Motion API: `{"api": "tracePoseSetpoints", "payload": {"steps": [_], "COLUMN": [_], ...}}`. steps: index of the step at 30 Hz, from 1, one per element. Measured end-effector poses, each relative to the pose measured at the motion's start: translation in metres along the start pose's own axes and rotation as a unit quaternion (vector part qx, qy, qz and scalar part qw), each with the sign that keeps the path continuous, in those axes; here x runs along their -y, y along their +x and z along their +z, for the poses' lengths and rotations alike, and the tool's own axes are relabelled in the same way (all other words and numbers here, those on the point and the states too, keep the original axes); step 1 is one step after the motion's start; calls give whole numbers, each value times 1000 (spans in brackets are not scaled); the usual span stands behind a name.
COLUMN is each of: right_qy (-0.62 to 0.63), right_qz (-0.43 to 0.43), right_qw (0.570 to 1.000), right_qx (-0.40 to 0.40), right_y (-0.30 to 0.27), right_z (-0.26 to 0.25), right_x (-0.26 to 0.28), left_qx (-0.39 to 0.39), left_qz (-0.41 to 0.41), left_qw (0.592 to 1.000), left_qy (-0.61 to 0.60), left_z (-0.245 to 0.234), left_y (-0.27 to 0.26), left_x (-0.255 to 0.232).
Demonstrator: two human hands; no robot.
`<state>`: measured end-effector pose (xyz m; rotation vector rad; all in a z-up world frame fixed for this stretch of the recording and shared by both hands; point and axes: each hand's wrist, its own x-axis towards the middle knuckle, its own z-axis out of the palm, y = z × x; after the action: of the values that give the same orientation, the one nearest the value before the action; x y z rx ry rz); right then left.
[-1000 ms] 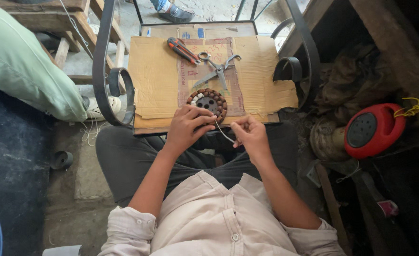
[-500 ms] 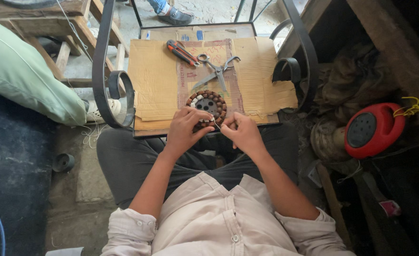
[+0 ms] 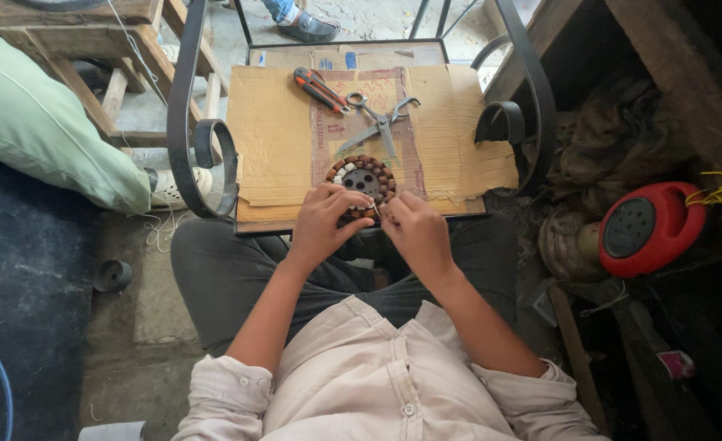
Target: The person sits on the floor and winds white wire around a circular wooden bobbin with multiple slots. They use their hands to guide the wire and a pair of pliers to cut the wire after winding.
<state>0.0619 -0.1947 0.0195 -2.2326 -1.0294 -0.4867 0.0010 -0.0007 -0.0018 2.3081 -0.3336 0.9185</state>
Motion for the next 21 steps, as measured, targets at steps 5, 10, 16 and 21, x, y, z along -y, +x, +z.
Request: {"api": "tracePoseSetpoints", "payload": {"steps": [5, 10, 16, 21], "right_qy": [47, 128, 132, 0], "right_qz": [-27, 33, 74, -23], "right_qw": [999, 991, 989, 999], "right_qx": [-6, 4, 7, -39], "right_y": [-5, -12, 3, 6], "right_z": [-8, -8, 0, -1], "right_x": [12, 12, 2, 1], "left_qx": [-4, -4, -5, -10], "left_qz": [1, 1, -3, 6], "left_qw": [1000, 1000, 1000, 1000], "left_qy": [-2, 3, 6, 7], "left_z": [0, 0, 0, 1], "left_y": [0, -2, -3, -2], "left_x": [0, -1, -2, -1]}}
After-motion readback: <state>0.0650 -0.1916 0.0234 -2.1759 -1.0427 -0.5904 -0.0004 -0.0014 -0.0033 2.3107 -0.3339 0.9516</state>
